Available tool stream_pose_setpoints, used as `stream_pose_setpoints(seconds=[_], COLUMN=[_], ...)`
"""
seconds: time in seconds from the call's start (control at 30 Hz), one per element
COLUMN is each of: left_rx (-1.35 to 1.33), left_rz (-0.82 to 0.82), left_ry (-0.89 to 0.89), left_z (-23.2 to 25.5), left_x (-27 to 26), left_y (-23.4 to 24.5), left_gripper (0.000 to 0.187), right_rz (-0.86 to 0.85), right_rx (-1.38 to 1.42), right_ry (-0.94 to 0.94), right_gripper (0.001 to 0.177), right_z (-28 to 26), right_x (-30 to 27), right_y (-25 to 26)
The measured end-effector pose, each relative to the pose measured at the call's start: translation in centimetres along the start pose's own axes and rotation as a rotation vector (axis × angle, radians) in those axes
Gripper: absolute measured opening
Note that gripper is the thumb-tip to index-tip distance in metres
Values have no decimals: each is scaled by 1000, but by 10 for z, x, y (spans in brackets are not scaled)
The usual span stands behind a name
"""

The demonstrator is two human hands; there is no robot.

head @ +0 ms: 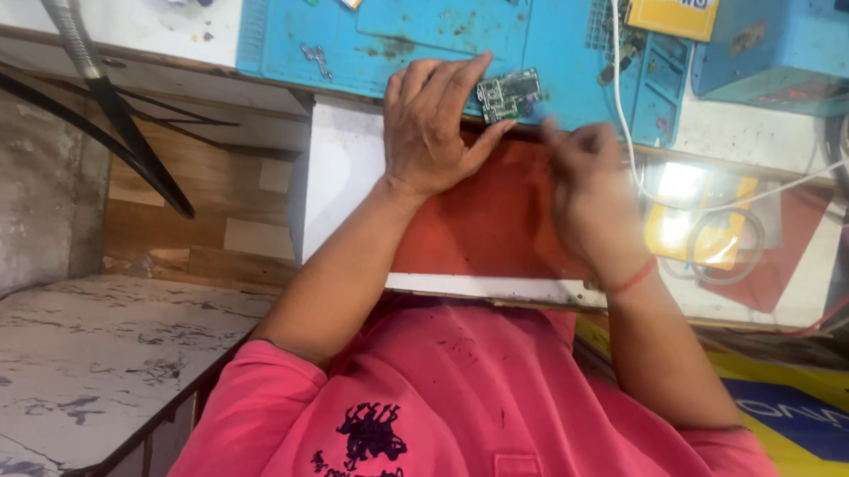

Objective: The person uses a purple-handled tool to scrape and clean the surface of a small green circuit board held in their left hand. They repeatedly scrape different areas of the board while it rests on a red mat on a cluttered workbench.

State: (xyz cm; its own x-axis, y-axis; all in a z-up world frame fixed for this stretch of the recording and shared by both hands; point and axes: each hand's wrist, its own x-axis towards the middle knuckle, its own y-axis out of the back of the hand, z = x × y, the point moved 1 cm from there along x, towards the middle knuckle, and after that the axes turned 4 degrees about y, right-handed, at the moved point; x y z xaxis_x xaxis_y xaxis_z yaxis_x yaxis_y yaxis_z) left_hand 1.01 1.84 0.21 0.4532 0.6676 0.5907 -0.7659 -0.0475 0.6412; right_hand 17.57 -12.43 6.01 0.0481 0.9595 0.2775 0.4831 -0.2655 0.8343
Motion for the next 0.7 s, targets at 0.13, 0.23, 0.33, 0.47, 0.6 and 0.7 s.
stream_pose_setpoints(seconds=[0.13, 0.23, 0.33, 0.47, 0.6, 0.7], left_rx=[-22, -25, -22, -26, -28, -46], left_rz=[-27, 4, 9, -4, -3, -11], left_ry=[47, 42, 58, 66, 53, 52], left_z=[0, 1, 0, 1, 1, 2], left_x=[-3, -2, -5, -3, -8, -2], left_y=[0, -2, 0, -2, 2, 1], left_gripper=[74, 75, 75, 74, 71, 70], right_rz=[87, 29, 24, 17, 10, -23], right_rx=[-37, -108, -83, -78, -127, -78], right_ry=[55, 53, 88, 34, -35, 21], right_gripper=[36, 38, 35, 43, 31, 34], right_z=[1, 2, -2, 2, -1, 1], right_x=[-2, 3, 6, 12, 4, 2], right_y=[-1, 1, -4, 1, 7, 13])
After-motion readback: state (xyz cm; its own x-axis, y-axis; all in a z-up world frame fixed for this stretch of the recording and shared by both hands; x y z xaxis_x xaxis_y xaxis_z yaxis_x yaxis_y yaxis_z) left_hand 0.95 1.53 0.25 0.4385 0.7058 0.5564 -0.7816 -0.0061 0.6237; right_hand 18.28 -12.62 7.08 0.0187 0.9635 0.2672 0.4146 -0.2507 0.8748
